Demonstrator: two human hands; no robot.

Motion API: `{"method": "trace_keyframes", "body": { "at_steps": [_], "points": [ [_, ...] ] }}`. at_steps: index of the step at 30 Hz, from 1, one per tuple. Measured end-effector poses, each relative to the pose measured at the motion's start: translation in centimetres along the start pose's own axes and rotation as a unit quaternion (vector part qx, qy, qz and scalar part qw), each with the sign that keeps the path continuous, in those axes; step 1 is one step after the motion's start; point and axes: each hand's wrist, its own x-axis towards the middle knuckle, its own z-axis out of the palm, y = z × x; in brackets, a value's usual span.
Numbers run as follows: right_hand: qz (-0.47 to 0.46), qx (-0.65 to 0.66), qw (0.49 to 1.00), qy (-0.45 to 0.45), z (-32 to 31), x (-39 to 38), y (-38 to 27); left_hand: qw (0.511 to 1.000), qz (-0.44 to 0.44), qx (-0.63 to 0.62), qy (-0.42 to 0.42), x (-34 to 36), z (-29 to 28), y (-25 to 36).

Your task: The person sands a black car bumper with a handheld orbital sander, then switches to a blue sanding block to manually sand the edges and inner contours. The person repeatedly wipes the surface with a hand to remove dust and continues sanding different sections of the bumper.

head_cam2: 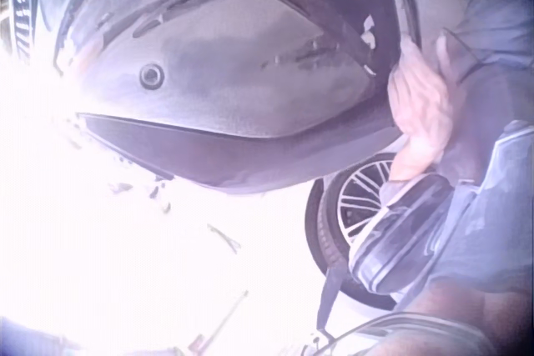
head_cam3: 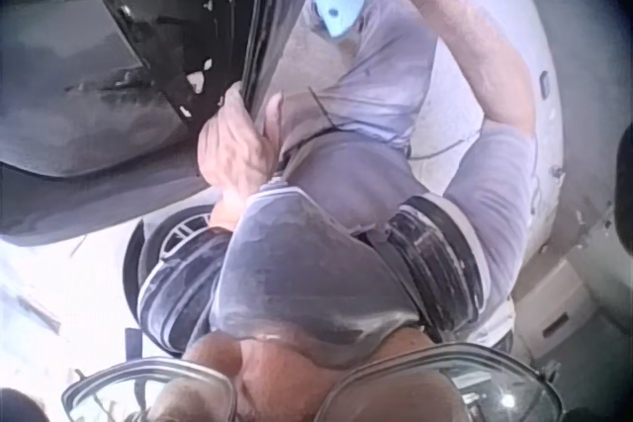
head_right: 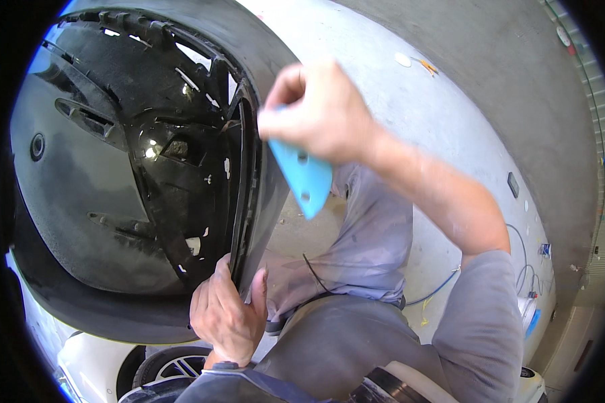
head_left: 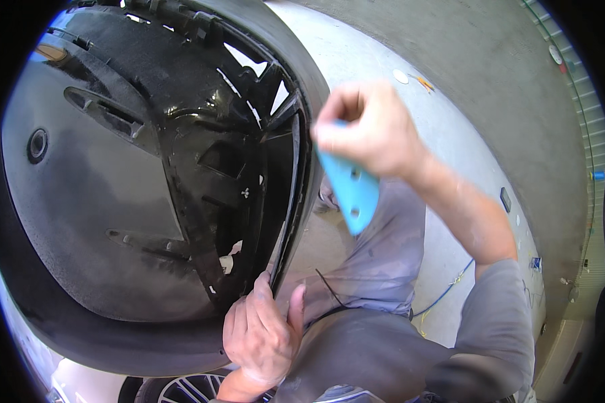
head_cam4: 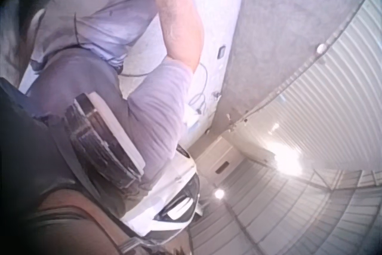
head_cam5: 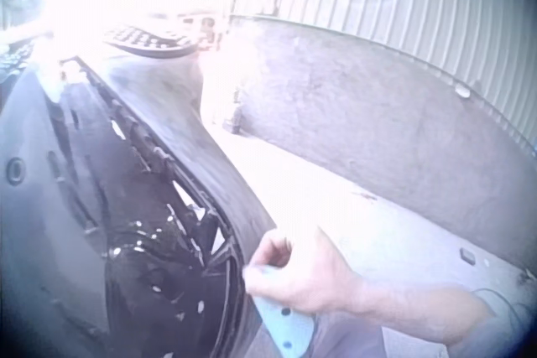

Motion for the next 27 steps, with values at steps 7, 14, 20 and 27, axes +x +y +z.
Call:
{"method": "trace_keyframes", "body": {
  "at_steps": [7, 14, 20, 27],
  "points": [
    [0.029, 0.008, 0.999, -0.024, 0.1, 0.2, -0.1, 1.000, -0.003, -0.006, -0.016, 0.2, -0.1, 0.1],
    [0.018, -0.033, 0.999, -0.022, -1.0, 1.8, -0.7, 1.000, 0.006, -0.001, -0.008, 0.5, -0.2, 0.0],
    [0.009, -0.016, 0.999, -0.035, -1.9, 2.9, -1.5, 1.000, 0.005, -0.009, -0.001, 0.5, -0.2, 0.0],
    [0.004, -0.077, 0.997, -0.030, -1.1, 1.4, -1.0, 0.999, -0.013, -0.037, -0.002, 0.3, -0.3, 0.1]
  ]
}}
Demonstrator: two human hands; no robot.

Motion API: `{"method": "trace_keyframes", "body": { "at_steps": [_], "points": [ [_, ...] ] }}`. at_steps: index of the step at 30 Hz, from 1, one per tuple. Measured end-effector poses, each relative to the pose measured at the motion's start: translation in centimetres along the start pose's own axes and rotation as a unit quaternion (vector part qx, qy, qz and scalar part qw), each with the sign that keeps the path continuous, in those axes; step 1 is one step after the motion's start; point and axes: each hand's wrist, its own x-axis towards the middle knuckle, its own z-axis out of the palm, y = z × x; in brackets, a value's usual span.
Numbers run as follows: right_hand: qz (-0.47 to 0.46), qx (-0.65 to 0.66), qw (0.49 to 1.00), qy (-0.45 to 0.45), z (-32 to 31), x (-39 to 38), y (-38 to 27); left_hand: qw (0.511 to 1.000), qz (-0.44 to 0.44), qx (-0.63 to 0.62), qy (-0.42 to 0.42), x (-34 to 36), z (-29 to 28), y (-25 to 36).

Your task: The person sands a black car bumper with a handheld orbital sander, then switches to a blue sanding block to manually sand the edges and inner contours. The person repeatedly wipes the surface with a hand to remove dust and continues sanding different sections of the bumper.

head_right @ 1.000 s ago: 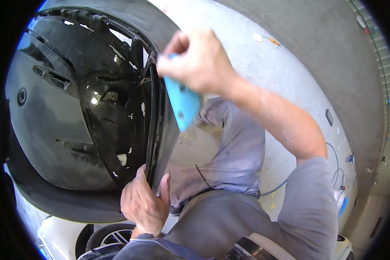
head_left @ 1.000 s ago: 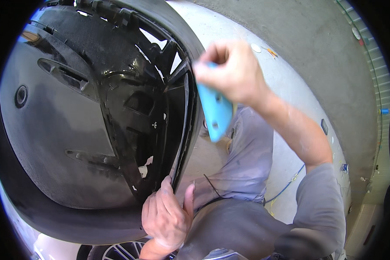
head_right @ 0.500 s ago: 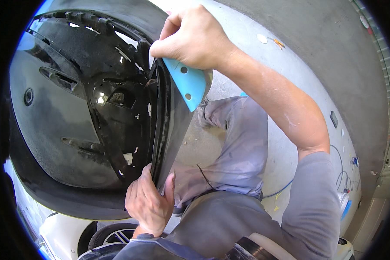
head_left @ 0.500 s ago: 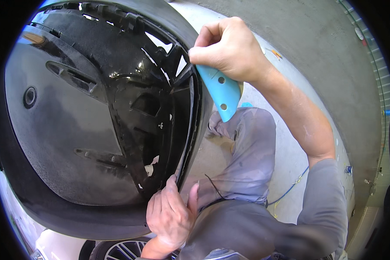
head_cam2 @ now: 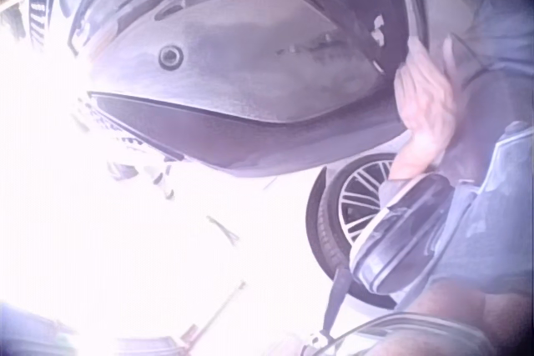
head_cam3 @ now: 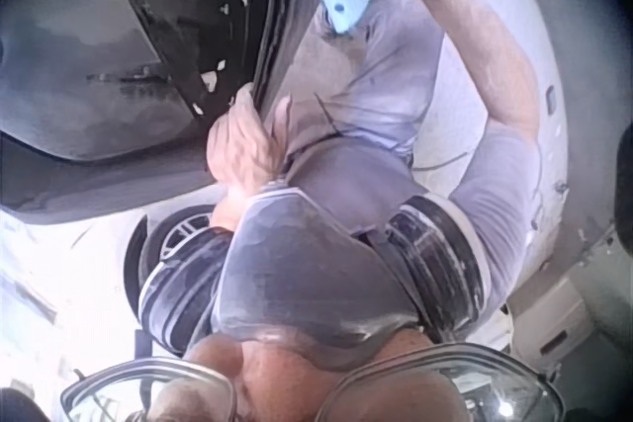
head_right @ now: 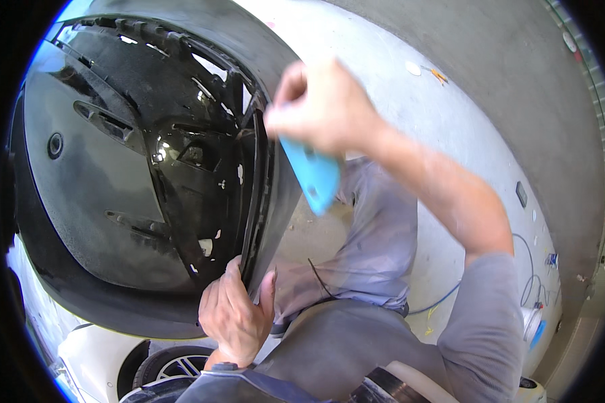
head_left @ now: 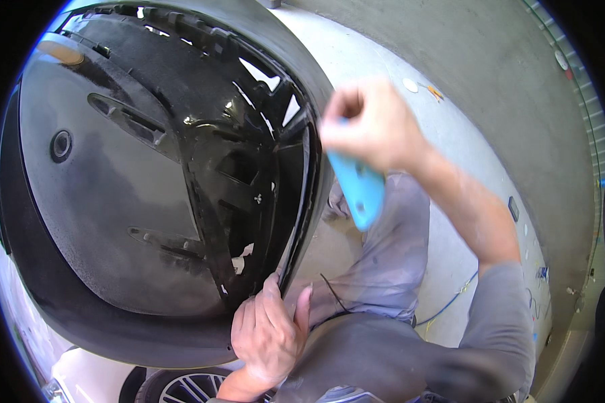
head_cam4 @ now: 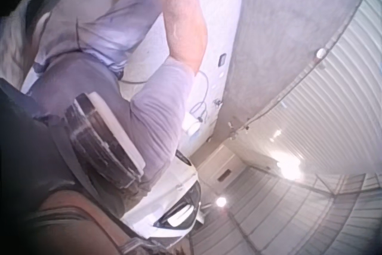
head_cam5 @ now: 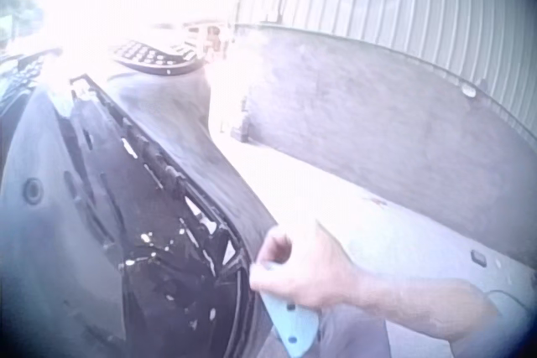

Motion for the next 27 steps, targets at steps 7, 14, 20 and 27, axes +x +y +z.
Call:
{"method": "trace_keyframes", "body": {
  "at_steps": [7, 14, 20, 27],
  "points": [
    [-0.018, 0.010, 1.000, -0.006, 0.5, -0.3, -1.1, 1.000, 0.017, 0.022, 0.001, 0.0, 0.0, -0.3],
    [0.005, 0.002, 1.000, 0.020, 0.1, 0.4, -0.7, 0.999, 0.029, 0.028, 0.005, 0.0, 0.2, -0.6],
    [-0.062, 0.002, 0.996, 0.063, 0.0, 1.8, -1.1, 0.999, 0.026, 0.019, 0.004, 0.1, 0.4, -0.8],
    [0.012, 0.086, 0.996, 0.037, 1.5, -1.9, 1.8, 0.999, 0.032, 0.020, -0.002, 0.0, -0.1, -0.6]
  ]
}}
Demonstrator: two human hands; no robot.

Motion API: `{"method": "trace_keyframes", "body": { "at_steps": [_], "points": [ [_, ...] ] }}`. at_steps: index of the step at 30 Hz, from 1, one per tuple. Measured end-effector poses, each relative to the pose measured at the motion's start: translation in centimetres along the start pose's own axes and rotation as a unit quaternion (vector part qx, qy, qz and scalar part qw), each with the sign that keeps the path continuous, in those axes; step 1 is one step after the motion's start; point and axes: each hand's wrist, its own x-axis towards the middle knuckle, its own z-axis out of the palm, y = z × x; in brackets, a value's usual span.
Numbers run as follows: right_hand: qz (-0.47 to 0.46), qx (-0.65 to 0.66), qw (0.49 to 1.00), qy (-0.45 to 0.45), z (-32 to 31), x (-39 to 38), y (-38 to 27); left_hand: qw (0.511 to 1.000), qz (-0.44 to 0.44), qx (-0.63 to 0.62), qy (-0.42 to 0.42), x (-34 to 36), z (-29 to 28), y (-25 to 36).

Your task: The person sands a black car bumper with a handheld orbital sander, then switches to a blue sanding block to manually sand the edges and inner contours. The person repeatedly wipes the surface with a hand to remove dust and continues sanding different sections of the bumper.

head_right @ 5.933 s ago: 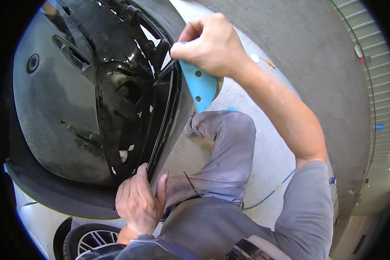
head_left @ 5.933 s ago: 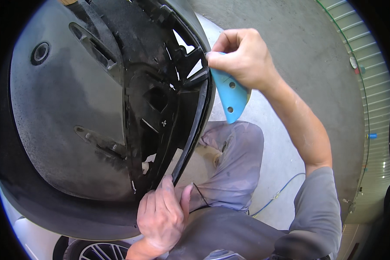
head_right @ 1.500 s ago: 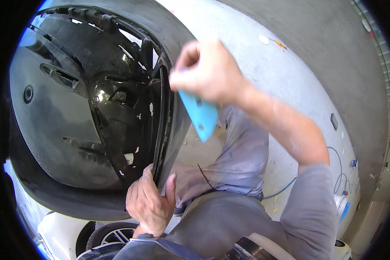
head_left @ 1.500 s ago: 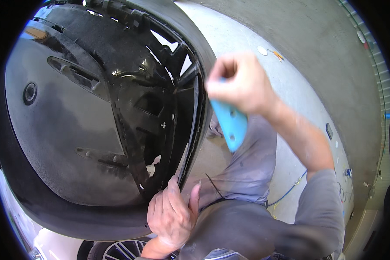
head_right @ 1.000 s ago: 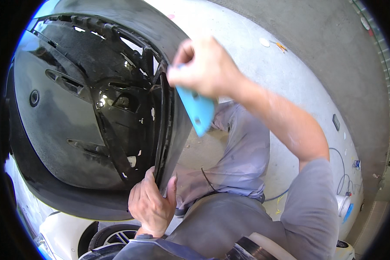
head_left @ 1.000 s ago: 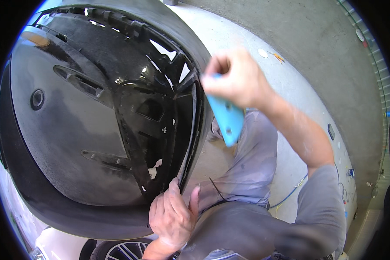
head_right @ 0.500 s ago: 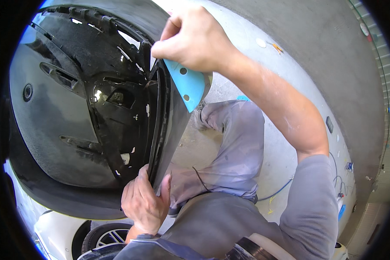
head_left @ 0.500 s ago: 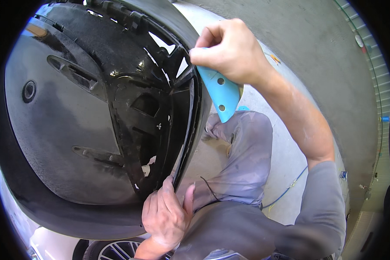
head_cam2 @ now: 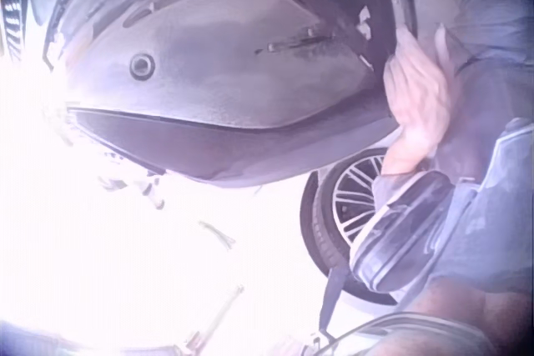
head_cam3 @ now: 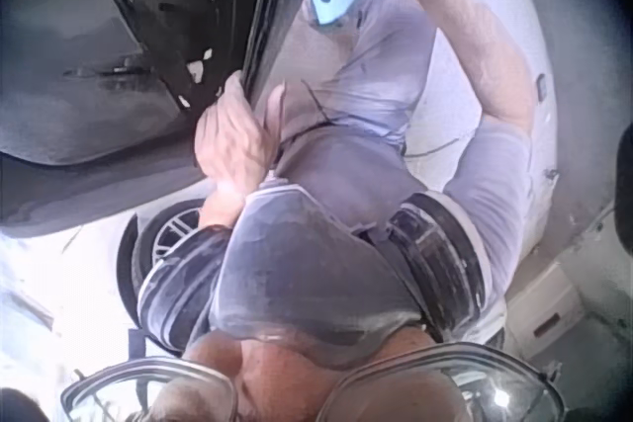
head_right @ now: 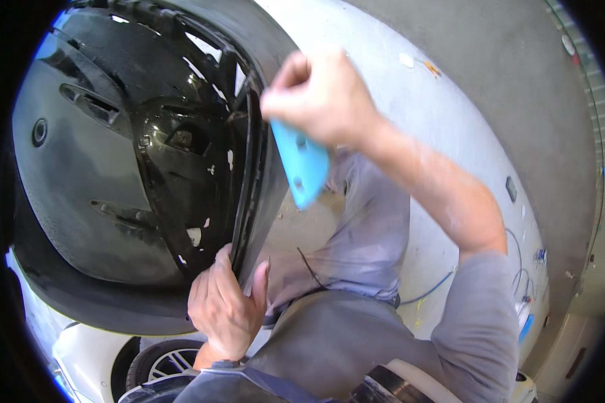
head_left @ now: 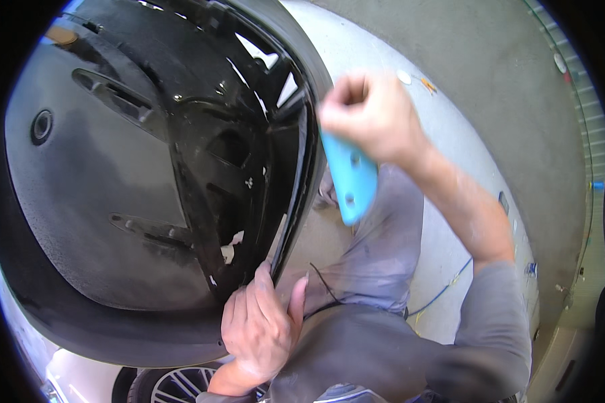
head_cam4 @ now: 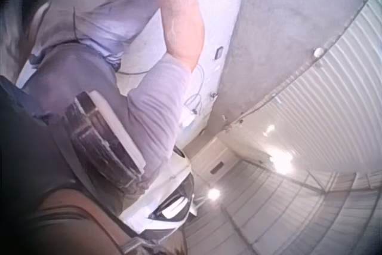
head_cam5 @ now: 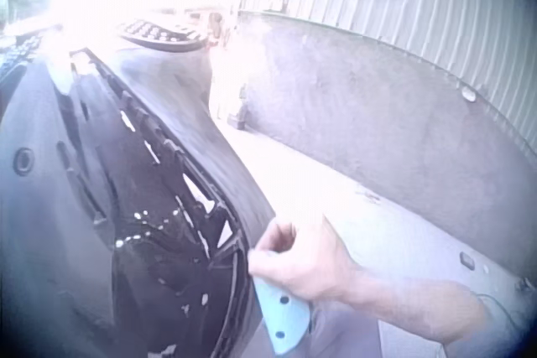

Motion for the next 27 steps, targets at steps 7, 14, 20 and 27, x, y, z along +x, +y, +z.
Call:
{"method": "trace_keyframes", "body": {
  "at_steps": [7, 14, 20, 27],
  "points": [
    [0.117, 0.089, 0.989, 0.000, 5.9, -8.6, -0.5, 0.999, 0.007, -0.022, -0.047, -0.7, 0.1, 0.3],
    [0.178, 0.172, 0.969, 0.018, 9.4, -15.0, 2.0, 0.993, 0.046, -0.075, -0.082, -1.5, 0.0, 0.7],
    [0.162, 0.169, 0.971, 0.044, 10.6, -15.8, 0.9, 0.986, 0.123, 0.091, -0.073, -2.2, -3.6, -0.8],
    [0.148, 0.155, 0.976, 0.031, 12.7, -17.6, -0.2, 0.991, 0.103, 0.089, -0.015, -4.3, -4.0, -2.8]
  ]
}}
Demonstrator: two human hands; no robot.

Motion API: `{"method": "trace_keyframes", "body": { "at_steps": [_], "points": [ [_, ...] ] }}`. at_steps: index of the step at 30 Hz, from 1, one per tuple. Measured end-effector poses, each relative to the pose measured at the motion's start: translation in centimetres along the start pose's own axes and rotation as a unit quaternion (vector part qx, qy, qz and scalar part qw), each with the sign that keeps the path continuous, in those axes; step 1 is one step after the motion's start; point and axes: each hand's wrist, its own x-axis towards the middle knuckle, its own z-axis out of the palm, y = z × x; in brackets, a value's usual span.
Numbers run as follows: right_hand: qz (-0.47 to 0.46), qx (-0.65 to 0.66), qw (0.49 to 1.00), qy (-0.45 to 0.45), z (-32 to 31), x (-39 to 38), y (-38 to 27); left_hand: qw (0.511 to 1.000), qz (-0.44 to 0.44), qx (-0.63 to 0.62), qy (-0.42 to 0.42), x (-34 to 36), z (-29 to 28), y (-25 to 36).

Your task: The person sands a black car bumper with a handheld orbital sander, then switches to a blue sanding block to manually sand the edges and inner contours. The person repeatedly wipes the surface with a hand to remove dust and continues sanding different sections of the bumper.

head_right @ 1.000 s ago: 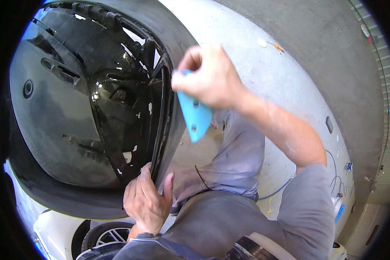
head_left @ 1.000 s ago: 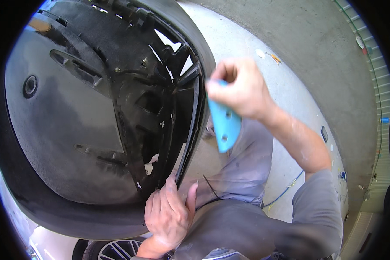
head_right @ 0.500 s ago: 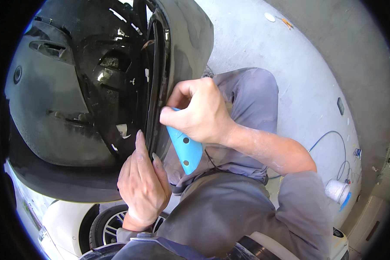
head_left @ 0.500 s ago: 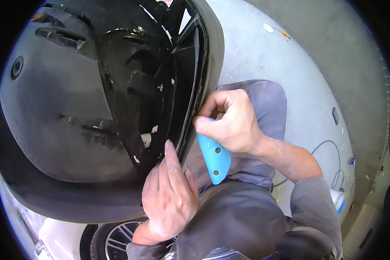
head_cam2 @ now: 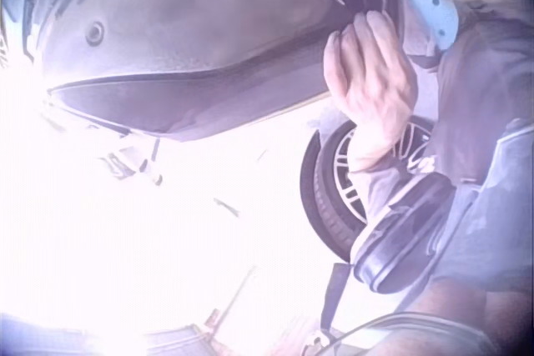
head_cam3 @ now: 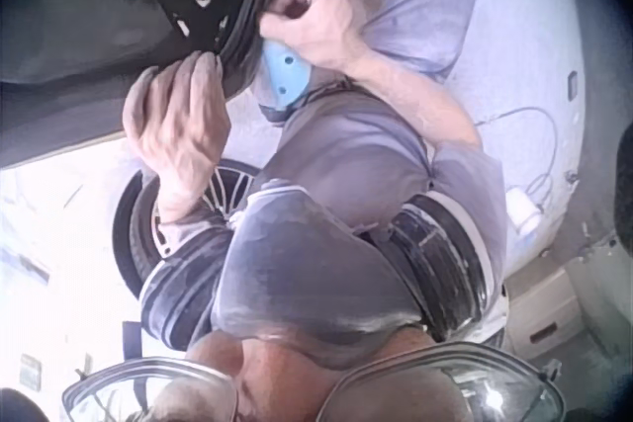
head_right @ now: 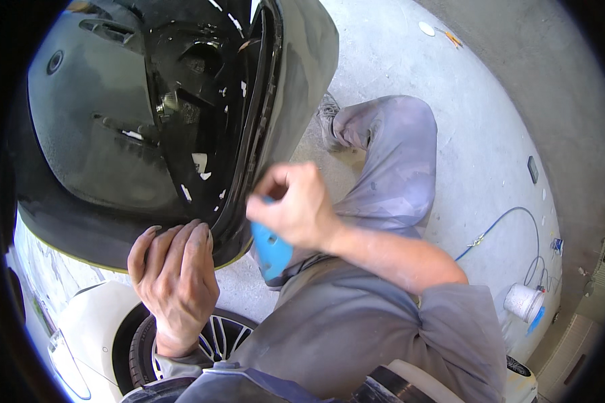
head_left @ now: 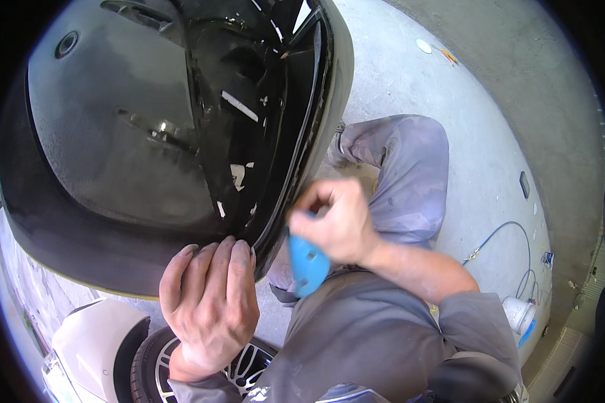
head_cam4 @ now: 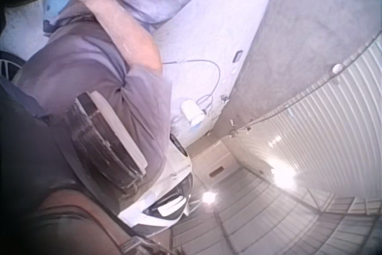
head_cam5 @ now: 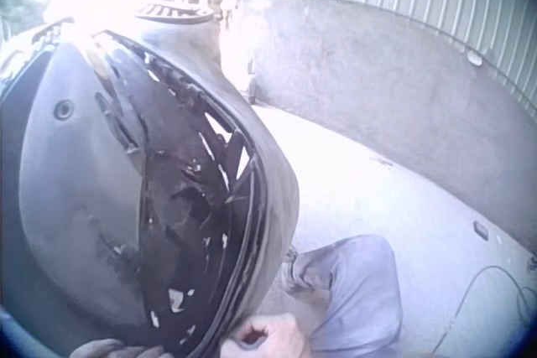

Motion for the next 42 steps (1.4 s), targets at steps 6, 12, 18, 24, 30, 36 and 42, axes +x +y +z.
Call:
{"method": "trace_keyframes", "body": {
  "at_steps": [6, 12, 18, 24, 30, 36, 42],
  "points": [
    [0.034, -0.048, 0.998, -0.015, 0.5, -0.3, -0.7, 0.999, -0.020, -0.017, 0.038, -0.4, 0.8, 0.0],
    [-0.018, -0.005, 0.993, 0.119, -0.5, 1.8, -1.3, 0.998, -0.022, -0.001, 0.064, -0.5, 1.3, 0.0],
    [-0.017, -0.042, 0.997, 0.067, -0.6, 2.1, -0.9, 0.997, -0.027, 0.009, 0.069, -0.3, 1.5, 0.1],
    [-0.045, -0.054, 0.997, 0.029, -1.1, 2.4, 0.0, 0.996, -0.041, 0.011, 0.073, -0.3, 1.4, 0.2],
    [-0.058, -0.006, 0.987, 0.147, -1.9, 4.3, -1.0, 0.996, -0.041, 0.006, 0.085, -0.2, 1.6, 0.1],
    [-0.049, -0.024, 0.996, 0.077, -1.9, 3.9, -1.9, 0.995, -0.047, 0.004, 0.091, -0.2, 1.8, 0.3],
    [-0.090, -0.099, 0.991, 0.022, -0.9, 2.6, -0.4, 0.993, -0.056, 0.016, 0.101, -0.2, 2.1, 0.4]
  ]
}}
